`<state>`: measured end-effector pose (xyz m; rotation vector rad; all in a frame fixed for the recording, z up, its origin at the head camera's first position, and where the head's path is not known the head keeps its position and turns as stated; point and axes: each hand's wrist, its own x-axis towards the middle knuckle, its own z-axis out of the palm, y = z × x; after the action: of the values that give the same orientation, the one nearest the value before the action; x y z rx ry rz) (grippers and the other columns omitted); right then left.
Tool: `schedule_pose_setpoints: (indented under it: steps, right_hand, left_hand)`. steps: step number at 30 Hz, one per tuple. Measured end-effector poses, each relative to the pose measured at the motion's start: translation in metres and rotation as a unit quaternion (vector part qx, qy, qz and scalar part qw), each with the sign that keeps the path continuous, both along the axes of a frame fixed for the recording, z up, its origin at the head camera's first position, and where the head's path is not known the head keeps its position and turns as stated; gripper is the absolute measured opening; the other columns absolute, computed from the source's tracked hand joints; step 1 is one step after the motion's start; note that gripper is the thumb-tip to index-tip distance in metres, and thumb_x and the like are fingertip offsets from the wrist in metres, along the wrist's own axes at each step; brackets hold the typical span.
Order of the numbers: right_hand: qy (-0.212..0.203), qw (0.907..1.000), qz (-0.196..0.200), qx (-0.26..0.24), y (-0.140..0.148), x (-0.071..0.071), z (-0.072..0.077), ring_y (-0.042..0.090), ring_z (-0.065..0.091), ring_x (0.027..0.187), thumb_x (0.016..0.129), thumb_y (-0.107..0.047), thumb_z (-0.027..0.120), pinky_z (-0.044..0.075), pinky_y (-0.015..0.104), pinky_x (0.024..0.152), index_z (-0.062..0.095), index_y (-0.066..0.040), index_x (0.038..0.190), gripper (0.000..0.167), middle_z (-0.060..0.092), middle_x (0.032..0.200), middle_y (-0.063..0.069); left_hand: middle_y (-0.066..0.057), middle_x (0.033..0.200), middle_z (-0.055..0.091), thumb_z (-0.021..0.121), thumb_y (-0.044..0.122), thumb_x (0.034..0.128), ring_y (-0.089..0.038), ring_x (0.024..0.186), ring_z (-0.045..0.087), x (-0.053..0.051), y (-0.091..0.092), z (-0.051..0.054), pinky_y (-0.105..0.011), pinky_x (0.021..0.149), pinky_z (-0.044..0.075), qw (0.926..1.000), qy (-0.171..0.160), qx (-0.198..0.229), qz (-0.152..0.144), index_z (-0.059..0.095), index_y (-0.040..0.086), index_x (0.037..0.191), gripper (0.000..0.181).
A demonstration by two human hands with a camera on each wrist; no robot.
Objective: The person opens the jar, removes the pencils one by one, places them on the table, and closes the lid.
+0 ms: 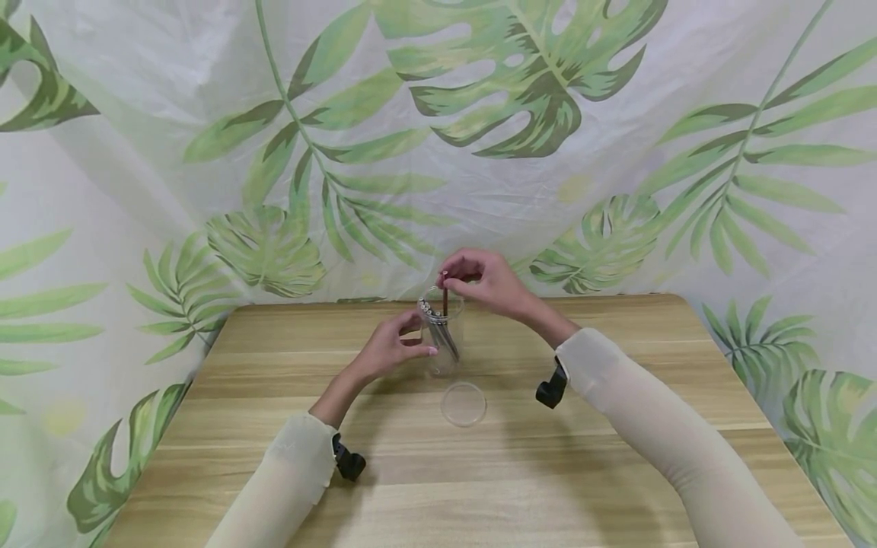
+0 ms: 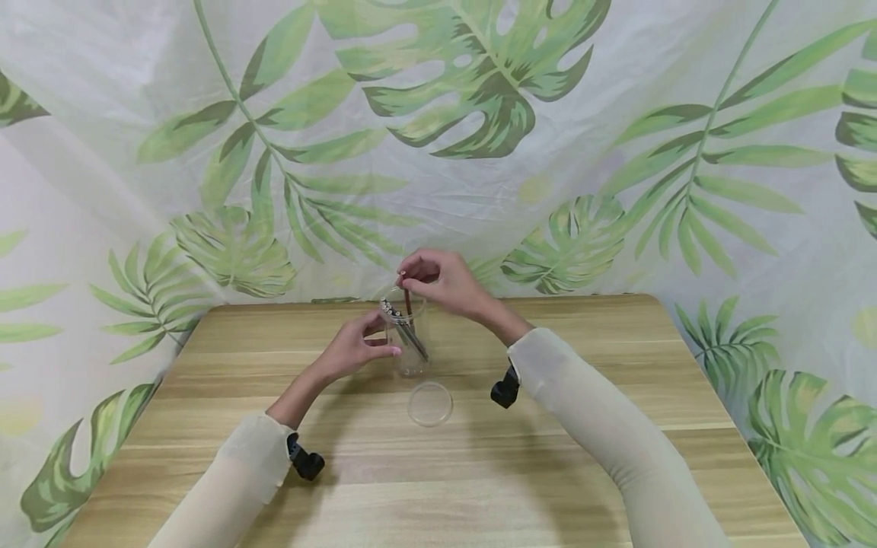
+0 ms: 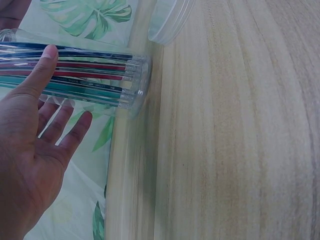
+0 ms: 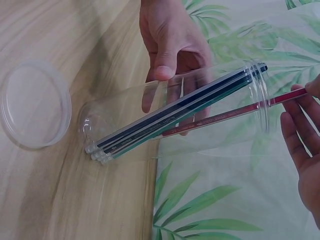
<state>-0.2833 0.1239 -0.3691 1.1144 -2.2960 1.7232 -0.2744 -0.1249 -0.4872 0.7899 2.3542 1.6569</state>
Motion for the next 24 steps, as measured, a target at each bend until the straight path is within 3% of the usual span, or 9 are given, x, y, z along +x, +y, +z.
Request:
schedule_pose_setpoints:
  steps: [8,16,20,24]
  right_hand:
    - [-0.031,0.9979,-0.021,-0.052,0.006,-0.001,0.003,0.017,0.077,0.092,0.095,0.01,0.072,0.065,0.029,0.083,0.07,0.009,0.111,0.016,0.078,0.102,0.021]
    - [-0.091,0.9845,-0.021,-0.148,0.011,0.002,0.007,0.02,0.077,0.091,0.095,0.013,0.07,0.067,0.037,0.084,0.067,0.012,0.111,0.017,0.079,0.098,0.009]
    - [-0.12,0.9742,-0.024,-0.189,0.015,0.003,0.01,0.026,0.078,0.089,0.094,0.014,0.07,0.067,0.042,0.083,0.073,0.001,0.11,0.02,0.079,0.097,0.008]
    - [-0.135,0.9646,-0.032,-0.224,0.017,0.003,0.013,0.024,0.077,0.088,0.093,0.016,0.069,0.068,0.039,0.081,0.076,-0.008,0.107,0.028,0.078,0.096,0.008]
  left_hand:
    - [-0.02,0.136,0.068,0.089,0.008,0.0857,-0.04,0.133,0.062,-0.001,0.0,-0.001,-0.044,0.106,0.058,1.0,0.0,0.0,0.002,0.06,0.002,0.14,0.062]
    - [-0.019,0.137,0.068,0.09,0.006,0.0848,-0.038,0.134,0.062,0.0,0.0,0.0,-0.042,0.107,0.057,1.0,-0.001,0.006,0.001,0.061,0.002,0.139,0.062]
    - [-0.018,0.136,0.068,0.09,0.005,0.0843,-0.037,0.133,0.062,0.0,0.001,0.0,-0.043,0.107,0.057,1.0,0.003,0.008,0.0,0.061,0.002,0.138,0.062]
    - [-0.02,0.134,0.068,0.09,0.005,0.0835,-0.038,0.132,0.063,0.0,0.001,0.0,-0.046,0.108,0.057,1.0,0.006,0.006,0.002,0.061,0.001,0.137,0.06]
